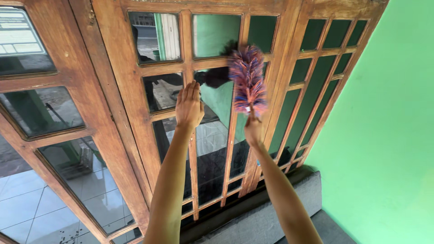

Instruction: The person cleans a wooden-framed glass door using a duster and then a spray bottle with a cloth. They wipe the glass panes and wooden frames systematically, moving from top to bottom and side to side.

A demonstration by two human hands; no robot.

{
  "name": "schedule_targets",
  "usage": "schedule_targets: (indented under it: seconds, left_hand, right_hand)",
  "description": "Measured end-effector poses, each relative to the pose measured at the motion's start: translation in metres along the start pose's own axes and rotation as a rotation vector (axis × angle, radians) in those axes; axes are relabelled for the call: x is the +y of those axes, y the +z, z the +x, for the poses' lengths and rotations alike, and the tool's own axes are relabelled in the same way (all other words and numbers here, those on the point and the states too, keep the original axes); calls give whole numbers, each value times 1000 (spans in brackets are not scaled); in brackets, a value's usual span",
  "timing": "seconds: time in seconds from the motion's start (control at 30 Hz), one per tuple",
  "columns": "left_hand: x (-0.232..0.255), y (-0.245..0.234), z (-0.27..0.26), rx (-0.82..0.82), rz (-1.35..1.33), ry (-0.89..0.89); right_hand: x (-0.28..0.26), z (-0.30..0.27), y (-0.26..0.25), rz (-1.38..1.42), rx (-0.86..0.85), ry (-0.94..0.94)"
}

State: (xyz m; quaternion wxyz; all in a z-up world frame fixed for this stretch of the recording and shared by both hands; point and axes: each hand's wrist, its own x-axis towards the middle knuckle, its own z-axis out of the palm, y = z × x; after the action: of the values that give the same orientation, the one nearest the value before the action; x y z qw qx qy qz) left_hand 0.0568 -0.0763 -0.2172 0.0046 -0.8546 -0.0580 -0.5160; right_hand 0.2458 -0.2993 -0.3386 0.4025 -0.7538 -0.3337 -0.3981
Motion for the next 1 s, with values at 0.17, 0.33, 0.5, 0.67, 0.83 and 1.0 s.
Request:
schedule_targets:
  seconds: [0.17,0.33,0.5,0.67,0.83,1.0]
  left_hand:
    - [12,6,-1,18,-38,8]
    - [19,6,-11,-19,-28,11]
    - [20,12,-14,-35,-14,7]
    - [39,52,-11,-62,-44,-3]
    - [51,77,-15,-61,-66,16]
    - [39,62,-13,-58,-78,2]
  right_hand:
    - [-45,-20,-31,-217,-153,-383]
    - [-9,-6,-13,-152,-121,95]
    - [17,21,7,1,187,259]
    - [-7,45,-12,-6,163,-152]
    - [-7,50,-2,-9,25,186]
    - [-19,37,20,102,240,177]
